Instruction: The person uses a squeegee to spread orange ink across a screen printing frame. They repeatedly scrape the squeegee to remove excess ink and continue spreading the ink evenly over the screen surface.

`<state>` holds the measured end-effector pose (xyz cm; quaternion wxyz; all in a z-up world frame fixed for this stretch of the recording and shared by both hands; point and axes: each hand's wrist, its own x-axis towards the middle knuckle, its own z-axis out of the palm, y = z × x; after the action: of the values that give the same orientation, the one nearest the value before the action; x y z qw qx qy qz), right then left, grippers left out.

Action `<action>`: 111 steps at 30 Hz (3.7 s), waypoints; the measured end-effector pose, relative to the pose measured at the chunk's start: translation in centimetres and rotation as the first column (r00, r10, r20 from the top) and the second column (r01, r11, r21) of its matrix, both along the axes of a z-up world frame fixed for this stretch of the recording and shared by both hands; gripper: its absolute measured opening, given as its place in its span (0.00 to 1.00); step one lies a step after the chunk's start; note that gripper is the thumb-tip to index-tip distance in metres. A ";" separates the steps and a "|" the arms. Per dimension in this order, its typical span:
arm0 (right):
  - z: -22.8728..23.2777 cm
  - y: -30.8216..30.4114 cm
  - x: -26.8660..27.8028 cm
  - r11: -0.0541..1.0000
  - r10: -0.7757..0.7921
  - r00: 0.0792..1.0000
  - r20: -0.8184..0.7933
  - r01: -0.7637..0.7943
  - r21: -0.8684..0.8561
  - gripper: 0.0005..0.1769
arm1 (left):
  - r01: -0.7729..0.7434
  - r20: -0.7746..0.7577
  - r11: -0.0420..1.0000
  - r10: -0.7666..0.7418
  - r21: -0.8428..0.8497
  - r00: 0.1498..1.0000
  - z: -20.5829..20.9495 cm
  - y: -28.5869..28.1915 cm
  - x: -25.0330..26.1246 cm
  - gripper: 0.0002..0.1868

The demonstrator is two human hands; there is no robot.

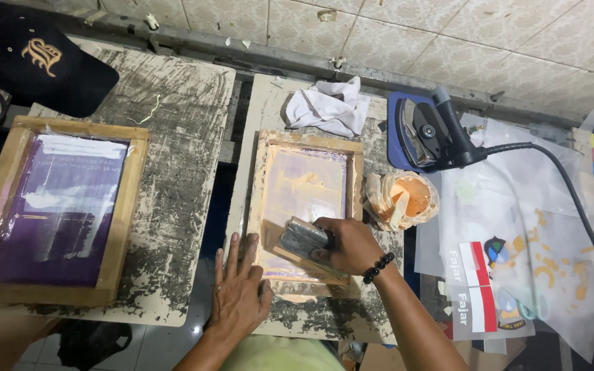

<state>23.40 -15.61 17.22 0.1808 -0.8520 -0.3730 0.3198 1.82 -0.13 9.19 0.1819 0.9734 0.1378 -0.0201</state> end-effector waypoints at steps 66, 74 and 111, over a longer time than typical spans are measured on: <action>-4.7 7.4 4.1 0.989 -0.064 0.987 0.149 0.083 -0.122 0.19 | -0.013 -0.401 0.998 -0.010 -0.054 0.916 2.8 0.0 0.7 0.32; -4.6 8.4 5.7 0.984 -0.121 0.982 0.145 0.137 -0.111 0.17 | -0.003 -0.395 0.999 -0.015 -0.046 0.918 3.5 0.0 0.9 0.30; -8.1 11.4 6.5 0.870 -0.492 0.804 0.335 0.471 0.147 0.13 | 0.014 -0.431 0.999 -0.032 -0.045 0.902 3.9 -0.2 1.3 0.33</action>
<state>29.93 -4.18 9.11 0.2084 -0.9570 -0.1804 0.0905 3.11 -0.35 13.06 0.1663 0.9425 0.1628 -0.2400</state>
